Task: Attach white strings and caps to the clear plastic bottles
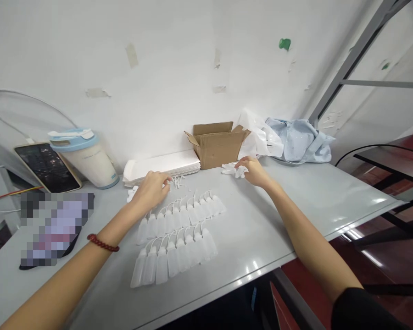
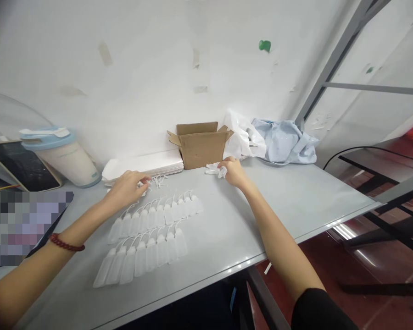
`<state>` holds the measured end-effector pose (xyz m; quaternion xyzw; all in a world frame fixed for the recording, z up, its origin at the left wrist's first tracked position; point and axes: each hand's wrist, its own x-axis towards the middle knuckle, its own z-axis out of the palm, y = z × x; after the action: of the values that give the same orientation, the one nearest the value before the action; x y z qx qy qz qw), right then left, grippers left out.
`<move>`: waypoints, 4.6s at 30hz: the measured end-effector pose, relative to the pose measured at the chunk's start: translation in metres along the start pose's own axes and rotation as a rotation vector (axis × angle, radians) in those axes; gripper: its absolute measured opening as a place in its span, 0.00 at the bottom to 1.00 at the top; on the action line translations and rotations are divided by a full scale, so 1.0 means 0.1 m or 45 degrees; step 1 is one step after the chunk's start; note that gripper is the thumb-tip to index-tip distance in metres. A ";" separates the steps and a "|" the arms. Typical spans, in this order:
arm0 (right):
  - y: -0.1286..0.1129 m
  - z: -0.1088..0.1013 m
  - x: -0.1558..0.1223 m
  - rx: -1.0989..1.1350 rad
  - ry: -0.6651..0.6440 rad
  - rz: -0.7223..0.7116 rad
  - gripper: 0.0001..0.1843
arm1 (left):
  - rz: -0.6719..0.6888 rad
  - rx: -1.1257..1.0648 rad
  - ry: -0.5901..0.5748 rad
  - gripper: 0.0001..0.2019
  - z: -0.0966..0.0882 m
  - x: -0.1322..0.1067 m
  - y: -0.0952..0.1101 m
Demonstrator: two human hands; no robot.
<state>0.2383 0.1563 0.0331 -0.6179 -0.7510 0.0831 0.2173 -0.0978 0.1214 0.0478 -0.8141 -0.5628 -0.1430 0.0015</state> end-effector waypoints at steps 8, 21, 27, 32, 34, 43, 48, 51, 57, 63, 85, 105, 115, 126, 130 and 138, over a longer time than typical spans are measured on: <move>0.09 0.05 0.05 -0.108 -0.104 -0.002 0.18 | 0.179 0.042 -0.036 0.12 0.17 0.16 0.11; 0.08 -0.12 -0.01 -0.096 -0.261 0.179 0.20 | -0.243 -0.559 0.307 0.09 -0.05 -0.42 0.11; -0.01 -0.12 -0.04 -0.028 -0.304 0.240 0.12 | -0.213 -0.629 0.326 0.09 -0.07 -0.58 0.30; -0.23 -0.16 -0.12 0.273 -0.449 0.097 0.09 | -0.203 -0.851 0.216 0.09 -0.10 -0.63 0.55; -0.35 -0.13 -0.17 0.590 -0.531 0.002 0.11 | -0.200 -0.925 0.194 0.09 -0.10 -0.66 0.61; -0.94 0.13 -0.51 1.520 -0.929 -0.194 0.13 | -0.024 -0.955 0.300 0.06 -0.13 -0.73 0.75; -0.99 0.18 -0.56 1.668 -0.950 -0.156 0.15 | -0.004 -0.931 0.354 0.07 -0.10 -0.75 0.79; -0.99 0.18 -0.56 1.679 -0.960 -0.145 0.16 | 0.025 -0.892 0.367 0.07 -0.08 -0.75 0.79; -1.01 0.20 -0.57 1.678 -0.947 -0.153 0.19 | 0.111 -0.821 0.365 0.10 -0.08 -0.76 0.81; -1.00 0.20 -0.58 1.664 -0.882 -0.179 0.18 | 0.330 -0.657 0.455 0.14 -0.02 -0.78 0.80; -1.07 0.18 -0.64 1.674 -0.805 -0.151 0.14 | 0.386 -0.484 0.628 0.13 -0.02 -0.76 0.82; -1.00 0.06 -0.57 1.543 -1.356 -0.187 0.17 | 0.523 -0.430 0.461 0.18 0.04 -0.84 0.96; -0.81 -0.26 -0.52 0.701 -1.669 -0.210 0.20 | 0.581 -0.428 0.034 0.20 0.14 -0.99 1.12; -0.83 -0.14 -0.50 0.597 -1.793 -0.261 0.16 | 0.502 -0.236 -0.067 0.16 0.21 -1.00 1.18; -0.84 -0.13 -0.49 0.602 -1.782 -0.258 0.15 | 0.469 -0.168 -0.083 0.16 0.22 -1.02 1.18; -0.85 -0.12 -0.51 0.606 -1.752 -0.276 0.13 | 0.455 -0.108 -0.101 0.15 0.20 -1.02 1.19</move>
<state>0.1750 0.0866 0.0663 -0.2844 -0.7359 0.5910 -0.1679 -0.0174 -0.0122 0.0231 -0.9054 -0.4024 -0.1318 -0.0296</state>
